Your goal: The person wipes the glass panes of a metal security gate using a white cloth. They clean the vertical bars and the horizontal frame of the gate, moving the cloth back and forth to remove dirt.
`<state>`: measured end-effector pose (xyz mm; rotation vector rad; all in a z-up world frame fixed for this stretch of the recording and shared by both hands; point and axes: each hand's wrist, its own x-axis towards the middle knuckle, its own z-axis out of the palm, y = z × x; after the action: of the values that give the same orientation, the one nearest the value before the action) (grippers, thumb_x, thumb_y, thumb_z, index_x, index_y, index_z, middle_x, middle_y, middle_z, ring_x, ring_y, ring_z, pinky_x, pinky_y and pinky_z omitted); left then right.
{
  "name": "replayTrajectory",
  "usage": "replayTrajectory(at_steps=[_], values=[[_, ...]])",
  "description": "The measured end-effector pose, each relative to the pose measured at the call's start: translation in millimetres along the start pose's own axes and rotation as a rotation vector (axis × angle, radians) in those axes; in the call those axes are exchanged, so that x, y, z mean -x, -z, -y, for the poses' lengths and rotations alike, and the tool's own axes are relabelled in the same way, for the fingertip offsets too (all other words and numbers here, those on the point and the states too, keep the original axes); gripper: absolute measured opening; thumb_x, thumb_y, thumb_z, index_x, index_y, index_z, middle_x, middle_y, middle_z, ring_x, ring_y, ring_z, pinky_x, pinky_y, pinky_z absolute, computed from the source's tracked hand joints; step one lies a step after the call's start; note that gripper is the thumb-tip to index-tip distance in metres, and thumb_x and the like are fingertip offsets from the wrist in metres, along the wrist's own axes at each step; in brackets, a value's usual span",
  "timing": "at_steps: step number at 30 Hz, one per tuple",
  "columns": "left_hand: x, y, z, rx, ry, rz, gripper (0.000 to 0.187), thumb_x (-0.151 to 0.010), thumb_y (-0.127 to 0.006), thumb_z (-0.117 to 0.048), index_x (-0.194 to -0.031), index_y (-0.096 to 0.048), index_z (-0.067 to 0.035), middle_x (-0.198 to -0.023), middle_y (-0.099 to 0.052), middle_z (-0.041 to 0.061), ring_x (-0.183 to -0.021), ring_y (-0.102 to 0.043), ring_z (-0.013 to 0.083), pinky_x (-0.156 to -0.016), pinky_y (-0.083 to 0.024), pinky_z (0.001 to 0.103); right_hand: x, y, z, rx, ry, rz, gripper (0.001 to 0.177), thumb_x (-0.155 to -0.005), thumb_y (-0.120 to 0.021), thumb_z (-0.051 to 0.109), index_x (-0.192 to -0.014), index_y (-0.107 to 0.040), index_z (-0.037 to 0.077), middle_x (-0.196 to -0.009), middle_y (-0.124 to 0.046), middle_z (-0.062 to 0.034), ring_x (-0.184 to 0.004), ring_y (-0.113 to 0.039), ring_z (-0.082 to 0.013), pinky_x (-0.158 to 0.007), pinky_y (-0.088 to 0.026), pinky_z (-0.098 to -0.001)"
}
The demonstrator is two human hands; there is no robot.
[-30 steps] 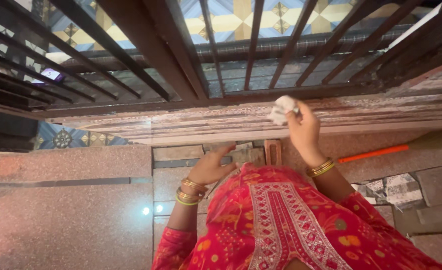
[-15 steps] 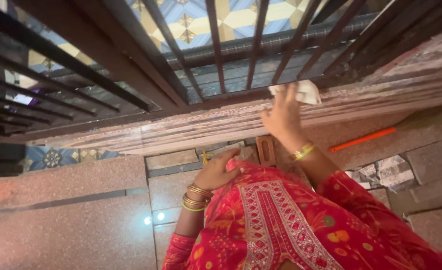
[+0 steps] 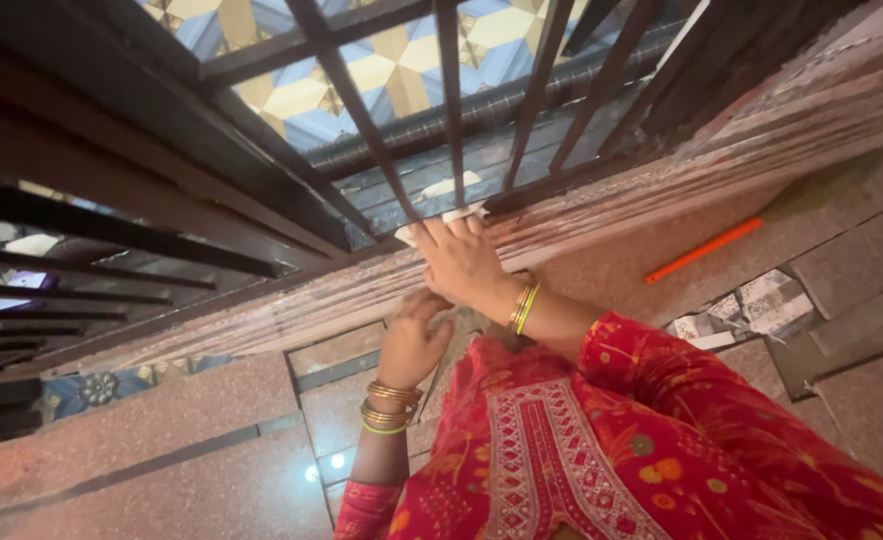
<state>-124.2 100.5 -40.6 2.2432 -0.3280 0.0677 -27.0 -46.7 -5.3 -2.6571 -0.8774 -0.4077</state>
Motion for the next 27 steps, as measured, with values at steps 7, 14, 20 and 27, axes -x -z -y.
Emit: replayTrajectory(at_steps=[7,14,20,27], values=[[-13.2,-26.8,-29.5,-0.289,0.053,-0.301,0.037,-0.081,-0.064,-0.005,-0.118,-0.059,-0.003,-0.125,-0.059,0.020,-0.121,-0.055,0.0403,-0.107,-0.045,0.048,8.8,4.4,-29.9,-0.136,0.146,-0.009,0.042,-0.091,-0.065,0.013,-0.133,-0.058,0.012,-0.125,-0.060,-0.0050,-0.113,-0.059,-0.0284,-0.096,-0.047,-0.0444],[-54.6,-53.6,-45.5,-0.407,-0.132,-0.264,0.071,-0.077,-0.058,-0.004,-0.145,-0.044,0.008,-0.153,-0.045,0.027,-0.144,-0.041,0.0446,-0.121,-0.032,0.055,25.0,38.2,-66.5,-0.302,0.054,0.072,0.064,-0.077,-0.067,0.005,-0.140,-0.057,0.010,-0.128,-0.058,-0.0113,-0.098,-0.066,-0.0330,-0.080,-0.054,-0.0441],[-92.3,-88.3,-66.5,-0.498,-0.163,-0.251,0.074,-0.076,-0.056,-0.006,-0.148,-0.042,0.009,-0.153,-0.046,0.028,-0.146,-0.040,0.0440,-0.124,-0.029,0.054,44.7,45.6,-125.7,-0.316,0.023,0.093,0.063,-0.078,-0.069,0.006,-0.139,-0.056,0.011,-0.129,-0.060,-0.0077,-0.091,-0.070,-0.0305,-0.076,-0.057,-0.0432],[-135.5,-125.0,-94.5,-0.533,-0.226,-0.134,0.077,-0.074,-0.058,-0.008,-0.148,-0.043,0.009,-0.145,-0.051,0.028,-0.139,-0.046,0.0412,-0.123,-0.029,0.054,75.3,60.6,-187.9,-0.146,-0.038,0.021,0.056,-0.078,-0.072,0.011,-0.133,-0.061,0.012,-0.128,-0.064,-0.0090,-0.083,-0.071,-0.0278,-0.071,-0.057,-0.0433]])
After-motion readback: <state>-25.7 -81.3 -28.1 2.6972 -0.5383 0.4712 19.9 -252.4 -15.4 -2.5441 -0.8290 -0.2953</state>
